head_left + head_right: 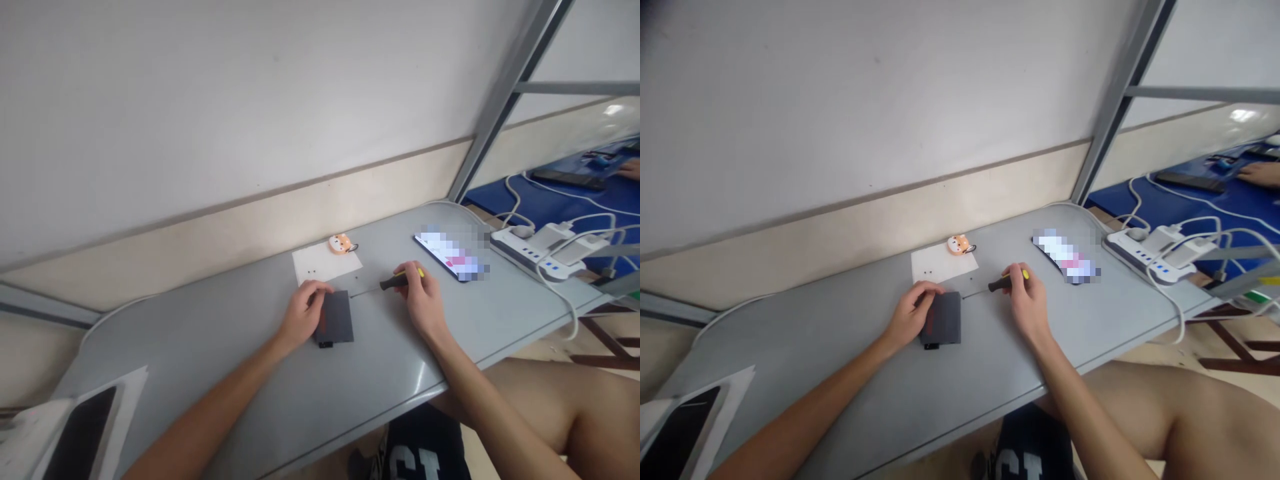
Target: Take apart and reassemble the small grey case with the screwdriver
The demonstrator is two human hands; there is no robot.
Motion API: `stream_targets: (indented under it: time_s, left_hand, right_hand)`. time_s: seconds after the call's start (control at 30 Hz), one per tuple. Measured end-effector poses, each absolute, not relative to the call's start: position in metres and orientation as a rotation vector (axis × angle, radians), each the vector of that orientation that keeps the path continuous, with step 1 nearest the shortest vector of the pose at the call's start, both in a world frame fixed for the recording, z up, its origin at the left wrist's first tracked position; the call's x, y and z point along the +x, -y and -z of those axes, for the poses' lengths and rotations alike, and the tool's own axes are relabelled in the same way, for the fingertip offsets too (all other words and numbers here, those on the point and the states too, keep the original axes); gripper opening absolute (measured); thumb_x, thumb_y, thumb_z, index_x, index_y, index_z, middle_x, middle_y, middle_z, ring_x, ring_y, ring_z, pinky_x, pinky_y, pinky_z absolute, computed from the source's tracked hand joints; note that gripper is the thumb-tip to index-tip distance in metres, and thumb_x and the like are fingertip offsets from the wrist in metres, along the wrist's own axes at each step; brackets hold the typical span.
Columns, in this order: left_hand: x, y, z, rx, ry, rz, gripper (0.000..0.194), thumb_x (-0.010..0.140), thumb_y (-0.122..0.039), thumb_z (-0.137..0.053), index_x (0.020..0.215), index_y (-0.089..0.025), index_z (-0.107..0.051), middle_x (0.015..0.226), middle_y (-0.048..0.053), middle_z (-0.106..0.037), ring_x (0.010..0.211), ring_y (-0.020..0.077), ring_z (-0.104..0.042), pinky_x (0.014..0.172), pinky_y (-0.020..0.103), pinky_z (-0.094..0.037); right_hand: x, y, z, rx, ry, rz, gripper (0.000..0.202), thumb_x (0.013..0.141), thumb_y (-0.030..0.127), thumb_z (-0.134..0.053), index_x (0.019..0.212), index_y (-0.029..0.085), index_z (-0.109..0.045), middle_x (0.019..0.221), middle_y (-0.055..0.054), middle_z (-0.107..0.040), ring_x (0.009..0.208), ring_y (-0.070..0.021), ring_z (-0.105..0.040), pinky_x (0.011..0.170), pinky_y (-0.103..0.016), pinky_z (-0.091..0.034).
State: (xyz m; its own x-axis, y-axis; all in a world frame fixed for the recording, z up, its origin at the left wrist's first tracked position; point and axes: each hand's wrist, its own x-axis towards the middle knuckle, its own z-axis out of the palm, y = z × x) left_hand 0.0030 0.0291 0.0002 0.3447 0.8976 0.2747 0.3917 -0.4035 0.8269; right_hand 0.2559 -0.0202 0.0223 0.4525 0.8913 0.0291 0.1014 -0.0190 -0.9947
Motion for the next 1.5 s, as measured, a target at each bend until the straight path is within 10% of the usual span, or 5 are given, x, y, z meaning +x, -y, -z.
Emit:
stream_targets:
  time_s: [0.47,0.63,0.83,1.5]
  left_hand:
    - [0.009,-0.024,-0.006,1.953,-1.172,-0.975,0.006,0.088,-0.023,-0.069,0.094,-0.022,-0.069,0.11,0.002,-0.069,0.061,0.0088,-0.042,0.063,0.027,-0.04]
    - [0.011,-0.023,-0.008,1.731,-1.241,-0.965,0.014,0.09,-0.034,-0.069,0.091,-0.02,-0.067,0.08,-0.002,-0.061,0.053,0.0079,-0.038,0.052,0.024,-0.033]
    - [0.011,-0.025,-0.007,1.769,-1.306,-1.052,0.029,0.09,-0.038,-0.072,0.115,-0.024,-0.074,0.095,0.001,-0.063,0.059,0.0087,-0.04,0.06,0.025,-0.041]
    - [-0.028,-0.068,0.001,2.156,-1.55,-0.917,0.018,0.099,-0.032,-0.063,0.099,-0.024,-0.078,0.103,0.005,-0.071,0.093,0.0209,-0.067,0.082,0.033,-0.051]
  right_hand:
    - [0.258,0.014,-0.007,-1.459,0.907,-0.699,0.04,0.102,0.059,-0.049,0.097,0.023,-0.065,0.075,-0.001,-0.064,0.061,-0.0146,-0.049,0.057,-0.029,-0.036]
    - [0.255,0.018,-0.015,-1.419,0.983,-0.808,0.043,0.101,0.064,-0.048,0.099,0.024,-0.065,0.076,0.0,-0.064,0.059,-0.0138,-0.049,0.056,-0.029,-0.036]
    - [0.254,0.019,-0.016,-1.255,1.027,-0.963,0.047,0.1,0.067,-0.047,0.104,0.024,-0.065,0.082,-0.001,-0.066,0.06,-0.0143,-0.051,0.059,-0.03,-0.039]
    - [0.254,0.02,-0.018,-1.26,0.987,-1.018,0.047,0.101,0.067,-0.046,0.102,0.024,-0.065,0.08,-0.001,-0.065,0.062,-0.0149,-0.051,0.061,-0.03,-0.04]
